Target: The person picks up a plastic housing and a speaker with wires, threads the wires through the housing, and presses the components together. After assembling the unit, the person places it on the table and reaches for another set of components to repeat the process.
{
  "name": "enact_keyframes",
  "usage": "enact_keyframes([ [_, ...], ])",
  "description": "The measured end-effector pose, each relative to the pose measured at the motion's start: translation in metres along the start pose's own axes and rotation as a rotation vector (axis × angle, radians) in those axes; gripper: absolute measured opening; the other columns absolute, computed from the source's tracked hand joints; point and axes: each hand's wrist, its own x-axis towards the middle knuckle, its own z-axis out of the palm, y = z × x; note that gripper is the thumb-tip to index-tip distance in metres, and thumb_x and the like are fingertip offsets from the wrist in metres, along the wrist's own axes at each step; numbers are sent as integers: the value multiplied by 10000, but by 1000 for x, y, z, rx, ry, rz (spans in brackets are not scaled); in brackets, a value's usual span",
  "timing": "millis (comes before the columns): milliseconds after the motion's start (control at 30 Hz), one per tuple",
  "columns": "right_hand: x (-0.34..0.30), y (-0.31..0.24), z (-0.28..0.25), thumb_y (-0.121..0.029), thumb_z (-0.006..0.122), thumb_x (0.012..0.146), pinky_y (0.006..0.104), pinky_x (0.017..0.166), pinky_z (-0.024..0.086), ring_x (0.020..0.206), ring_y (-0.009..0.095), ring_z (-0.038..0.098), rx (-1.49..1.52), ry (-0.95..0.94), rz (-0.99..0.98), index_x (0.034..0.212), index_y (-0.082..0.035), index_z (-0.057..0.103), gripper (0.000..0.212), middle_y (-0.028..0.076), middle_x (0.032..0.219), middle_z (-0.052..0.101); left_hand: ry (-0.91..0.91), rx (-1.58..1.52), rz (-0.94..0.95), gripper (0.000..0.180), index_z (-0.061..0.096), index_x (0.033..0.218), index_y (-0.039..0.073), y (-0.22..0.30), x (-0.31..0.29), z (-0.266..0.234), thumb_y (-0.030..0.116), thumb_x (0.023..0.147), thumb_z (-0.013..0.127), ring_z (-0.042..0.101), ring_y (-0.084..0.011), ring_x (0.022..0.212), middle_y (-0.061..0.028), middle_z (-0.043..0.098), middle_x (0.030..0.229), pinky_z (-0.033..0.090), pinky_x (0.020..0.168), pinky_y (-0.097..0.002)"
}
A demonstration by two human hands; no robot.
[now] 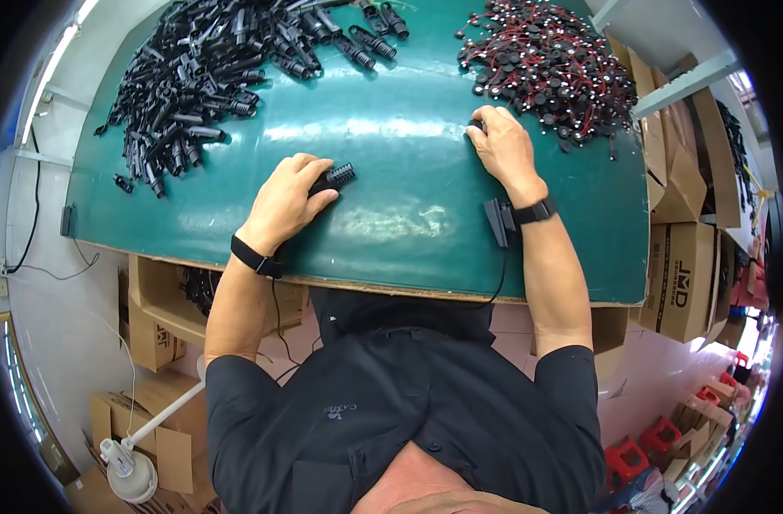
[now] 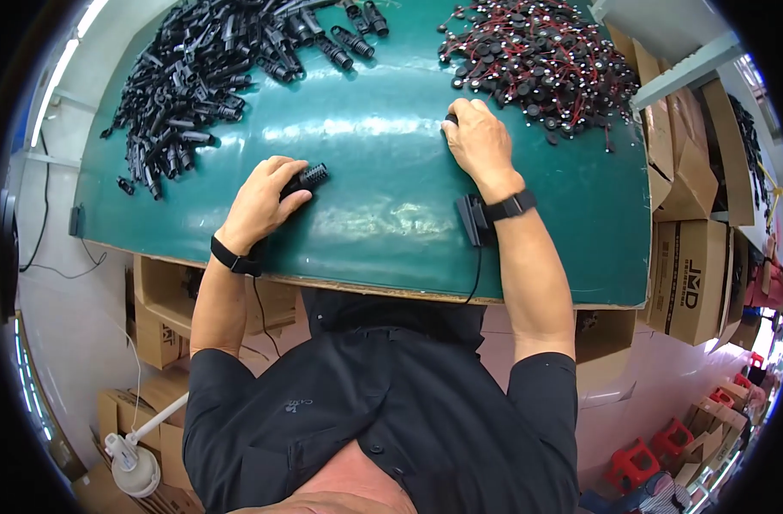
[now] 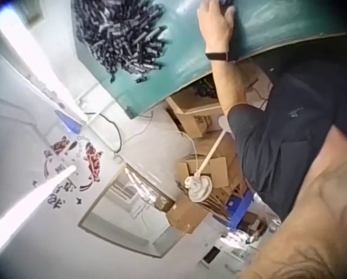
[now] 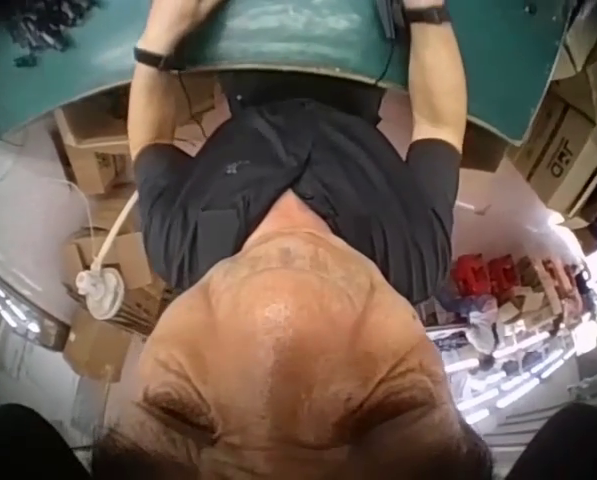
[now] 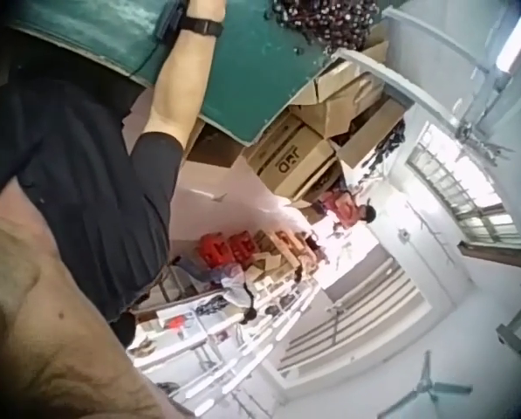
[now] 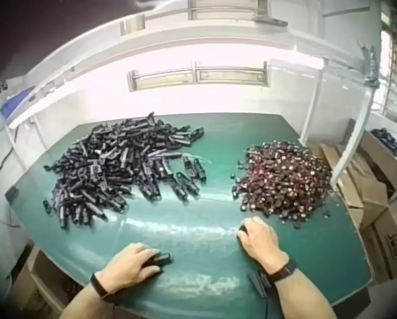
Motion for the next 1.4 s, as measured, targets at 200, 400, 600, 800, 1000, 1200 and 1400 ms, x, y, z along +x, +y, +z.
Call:
enact_keyframes([
  [200,-52,-50,-32,-109,693,994,339,729,585,779,218,714,387,-103,25,1184,-54,740,203,65,1006,705,29,-56,-43,514,677,1336,70,19,-26,-6,108,851,842,648,-370,1099,-127,694,1162,543,953,-440],
  [400,-95,-86,-41,-19,597,1044,267,746,607,827,100,703,887,-302,171,1195,14,735,207,50,1038,663,53,-69,-85,509,686,1313,63,26,-39,-1,83,830,845,650,-362,1089,-131,693,1146,541,930,-445],
  [600,-108,-101,-36,1,578,1065,274,781,624,856,122,710,1067,-281,194,1195,23,729,200,68,1090,649,98,-107,-78,478,701,1288,54,33,-50,4,74,831,841,657,-365,1062,-136,694,1127,543,906,-445],
  [800,-115,-110,-37,16,628,1052,286,794,630,877,123,711,1210,-251,192,1187,22,723,165,56,1092,652,116,-221,-88,474,706,1296,53,44,-59,6,61,839,833,677,-366,1051,-141,707,1141,554,909,-429],
  [1000,-123,-115,-34,61,686,995,288,793,634,887,127,721,1088,-233,204,1174,23,723,186,48,1090,687,130,-321,-102,476,709,1302,51,49,-64,10,47,843,832,694,-356,1045,-148,716,1156,563,909,-412],
  [1200,-121,-119,-43,105,768,886,289,753,634,857,153,736,776,-14,-83,1184,3,727,317,106,1108,734,113,-379,-136,510,708,1339,34,50,-67,14,6,844,832,700,-314,1076,-153,720,1201,551,957,-370],
  [1400,-124,-116,-40,101,809,836,310,730,626,842,197,740,690,54,-225,1188,-16,733,378,137,1112,741,144,-397,-128,502,708,1337,23,49,-67,17,9,851,831,694,-301,1087,-148,722,1215,541,981,-364],
])
